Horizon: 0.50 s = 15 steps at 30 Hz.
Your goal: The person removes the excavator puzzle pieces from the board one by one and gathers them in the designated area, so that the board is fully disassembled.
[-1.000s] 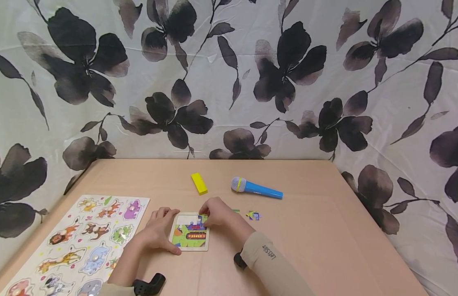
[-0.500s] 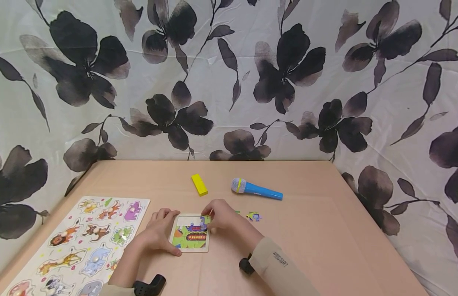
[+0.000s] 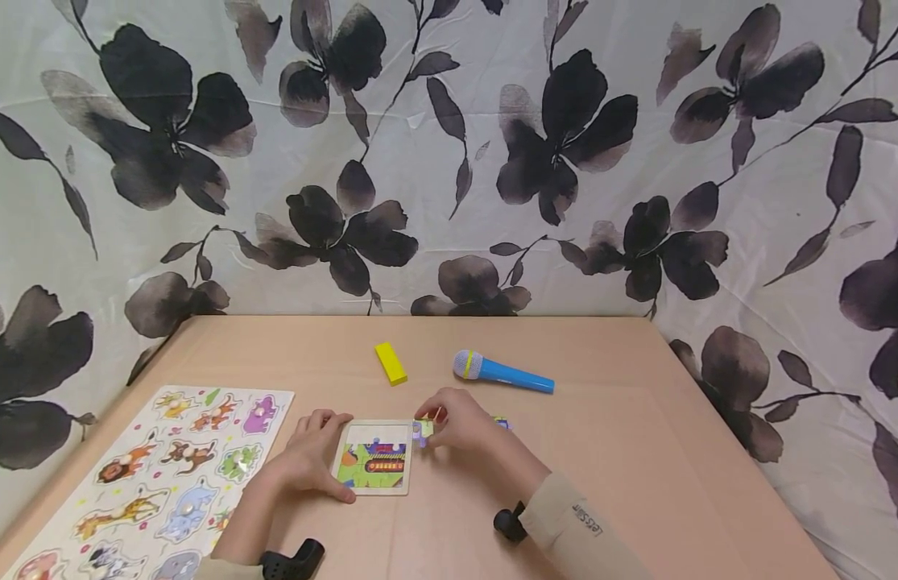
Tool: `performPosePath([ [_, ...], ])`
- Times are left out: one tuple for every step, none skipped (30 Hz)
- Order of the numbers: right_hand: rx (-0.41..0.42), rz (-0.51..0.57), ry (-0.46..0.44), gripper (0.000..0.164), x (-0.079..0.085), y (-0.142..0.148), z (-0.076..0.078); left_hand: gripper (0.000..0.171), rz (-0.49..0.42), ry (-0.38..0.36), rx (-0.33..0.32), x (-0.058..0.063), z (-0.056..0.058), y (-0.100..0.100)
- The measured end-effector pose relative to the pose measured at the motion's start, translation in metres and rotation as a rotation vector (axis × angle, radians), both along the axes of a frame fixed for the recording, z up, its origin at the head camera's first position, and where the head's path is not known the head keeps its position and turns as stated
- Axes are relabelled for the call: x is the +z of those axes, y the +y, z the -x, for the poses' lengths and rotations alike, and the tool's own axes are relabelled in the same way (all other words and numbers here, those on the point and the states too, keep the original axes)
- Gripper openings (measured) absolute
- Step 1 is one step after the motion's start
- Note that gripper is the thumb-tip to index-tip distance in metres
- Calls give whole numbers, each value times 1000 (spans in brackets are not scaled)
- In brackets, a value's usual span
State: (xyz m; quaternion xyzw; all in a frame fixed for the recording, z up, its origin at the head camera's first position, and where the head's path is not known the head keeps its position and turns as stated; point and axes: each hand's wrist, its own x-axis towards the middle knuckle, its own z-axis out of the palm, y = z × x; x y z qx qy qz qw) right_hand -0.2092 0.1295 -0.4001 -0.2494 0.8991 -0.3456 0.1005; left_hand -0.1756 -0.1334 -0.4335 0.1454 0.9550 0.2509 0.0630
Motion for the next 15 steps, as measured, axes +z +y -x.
performPosePath([
  [-3,-1,4,31,0,3,-1,116,-3,1,0,0,0,0],
  [-6,1,10,31,1,6,-1,116,-3,3,-1,0,0,0],
  [-9,2,14,31,1,9,-2,116,-2,5,-2,0,-1,0],
  [-13,2,19,31,2,12,-3,116,-2,7,-2,0,0,0],
  [-16,2,22,31,2,15,-4,116,-1,9,-3,-1,0,0],
  [-20,3,26,31,3,19,-4,116,-1,12,-3,-1,0,0],
  [-21,4,31,31,4,22,-5,116,-1,13,-3,-1,0,0],
  [-23,7,32,31,5,26,-6,116,0,15,-3,-1,0,0],
  [-24,8,36,31,5,29,-7,115,0,16,-3,-1,0,0],
  [-23,11,39,31,6,33,-8,115,-1,16,-2,-1,0,0],
  [-23,15,43,30,6,37,-9,115,0,17,-1,-1,0,0],
  [-21,19,49,31,7,41,-9,115,-1,17,-1,-1,0,0],
  [-22,20,54,31,7,45,-10,115,0,17,-2,-1,0,0],
  [-23,21,58,31,8,49,-11,115,0,16,-2,-1,0,0],
  [-24,19,66,31,9,53,-12,115,1,17,-3,-1,0,0],
])
